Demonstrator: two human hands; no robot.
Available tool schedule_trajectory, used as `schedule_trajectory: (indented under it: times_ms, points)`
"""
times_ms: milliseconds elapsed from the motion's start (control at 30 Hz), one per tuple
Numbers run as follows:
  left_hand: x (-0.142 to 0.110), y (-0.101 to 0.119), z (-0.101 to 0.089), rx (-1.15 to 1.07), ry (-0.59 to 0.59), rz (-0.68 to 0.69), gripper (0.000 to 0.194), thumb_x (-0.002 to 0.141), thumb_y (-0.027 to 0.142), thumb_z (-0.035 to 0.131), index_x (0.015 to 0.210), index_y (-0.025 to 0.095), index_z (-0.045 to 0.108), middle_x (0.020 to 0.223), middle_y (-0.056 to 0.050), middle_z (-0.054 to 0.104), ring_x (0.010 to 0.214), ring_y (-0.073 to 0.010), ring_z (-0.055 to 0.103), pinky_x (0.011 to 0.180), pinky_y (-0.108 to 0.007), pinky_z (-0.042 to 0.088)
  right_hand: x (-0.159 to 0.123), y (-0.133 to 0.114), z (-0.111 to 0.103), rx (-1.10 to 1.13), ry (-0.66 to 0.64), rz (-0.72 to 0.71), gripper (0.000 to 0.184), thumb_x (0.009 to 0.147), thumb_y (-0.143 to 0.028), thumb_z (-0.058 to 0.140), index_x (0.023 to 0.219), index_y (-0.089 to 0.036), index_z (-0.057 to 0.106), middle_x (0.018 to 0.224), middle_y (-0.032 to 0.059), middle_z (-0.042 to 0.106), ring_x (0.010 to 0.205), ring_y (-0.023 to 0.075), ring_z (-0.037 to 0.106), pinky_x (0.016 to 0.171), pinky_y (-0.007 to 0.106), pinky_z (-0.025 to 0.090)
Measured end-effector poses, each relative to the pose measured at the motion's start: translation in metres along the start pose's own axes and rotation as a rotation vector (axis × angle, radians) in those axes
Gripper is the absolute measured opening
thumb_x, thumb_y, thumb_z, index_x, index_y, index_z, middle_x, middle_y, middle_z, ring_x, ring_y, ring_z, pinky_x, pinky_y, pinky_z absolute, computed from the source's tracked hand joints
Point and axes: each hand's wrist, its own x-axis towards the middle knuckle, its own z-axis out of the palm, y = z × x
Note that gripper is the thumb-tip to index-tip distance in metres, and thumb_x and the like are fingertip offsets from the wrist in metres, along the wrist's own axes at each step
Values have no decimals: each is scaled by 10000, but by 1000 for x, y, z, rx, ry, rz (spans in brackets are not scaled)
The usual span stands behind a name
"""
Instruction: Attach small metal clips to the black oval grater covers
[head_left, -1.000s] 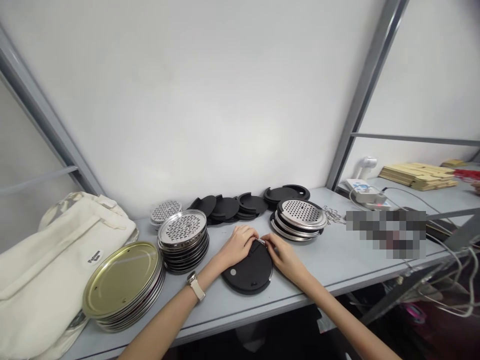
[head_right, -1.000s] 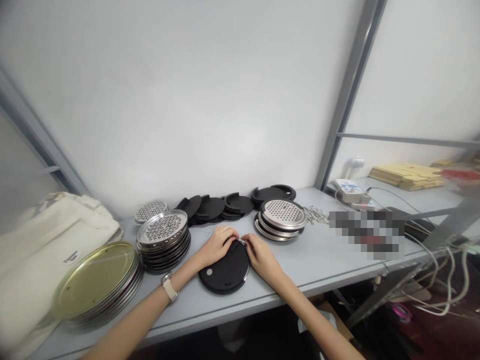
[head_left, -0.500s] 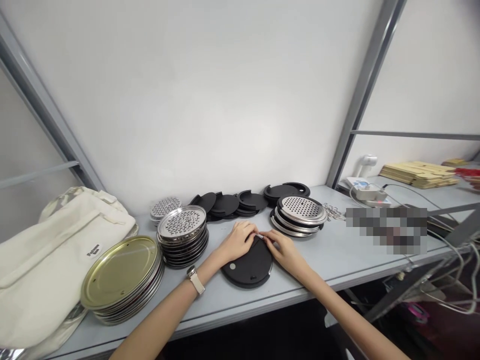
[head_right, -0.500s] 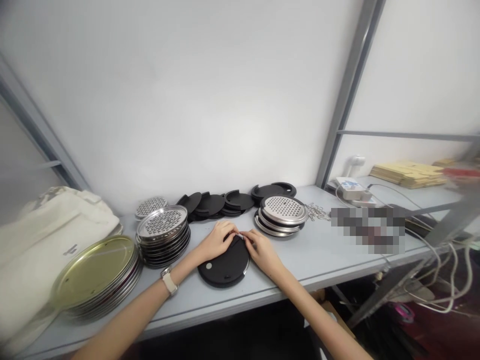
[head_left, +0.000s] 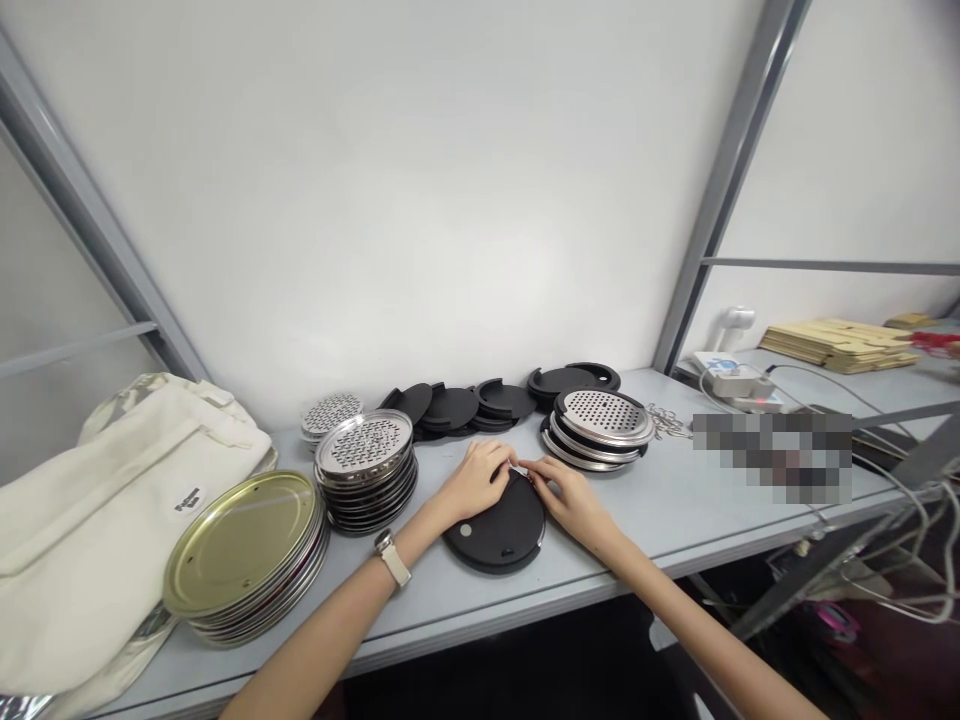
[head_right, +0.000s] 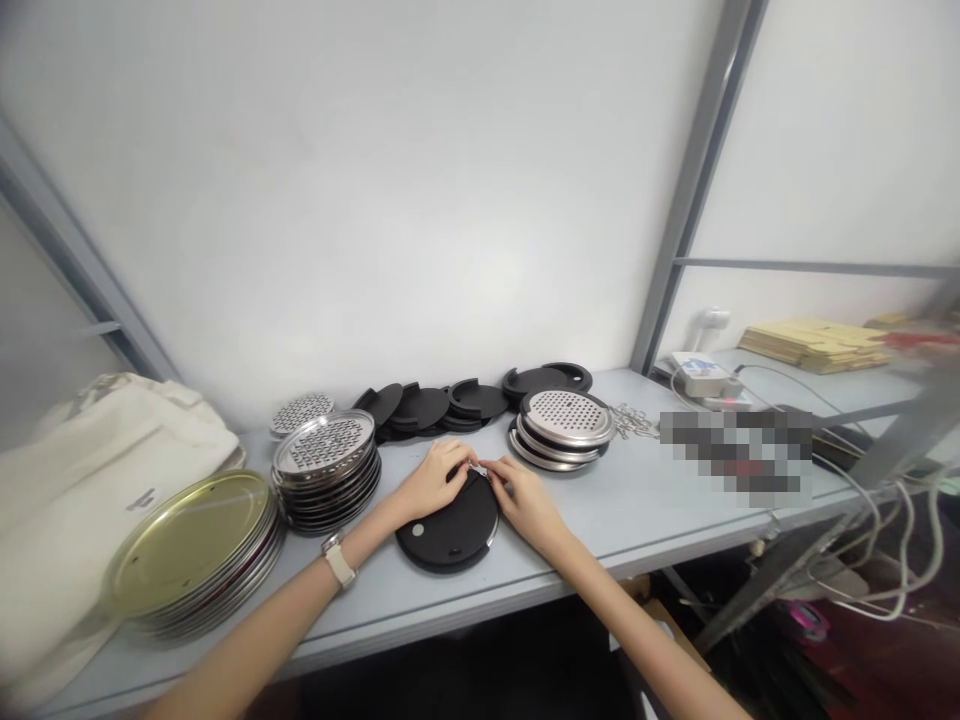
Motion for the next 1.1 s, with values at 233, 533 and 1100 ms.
schedule_trajectory:
  times_ms: [233,533,1100]
  points:
    - [0,-1,0,-4,6,3,177,882,116,399,904,201,553,930,-25,585,945,-180,538,904,-344,374,2,-1,1,-16,-1,-7,323,921,-199,409,1142,-209,644,853,63,581,782,199,600,741,327,492]
    - [0,0,-1,1,-12,-13,189,903,134,388,920,208,561,953,-30,586,957,-185,541,914,-352,371,1,0,2,-35,-34,-26,344,936,-194,375,1192,-194,606,868,68,562,805,197,581,766,333,488]
    - [-1,0,-1,36,-23,-2,169,894,115,391,924,210,528,963,-19,574,954,-175,532,898,-328,371,2,2,1,-25,-22,-3,308,925,-201,410,1136,-186,633,841,63,582,767,195,593,720,322,479]
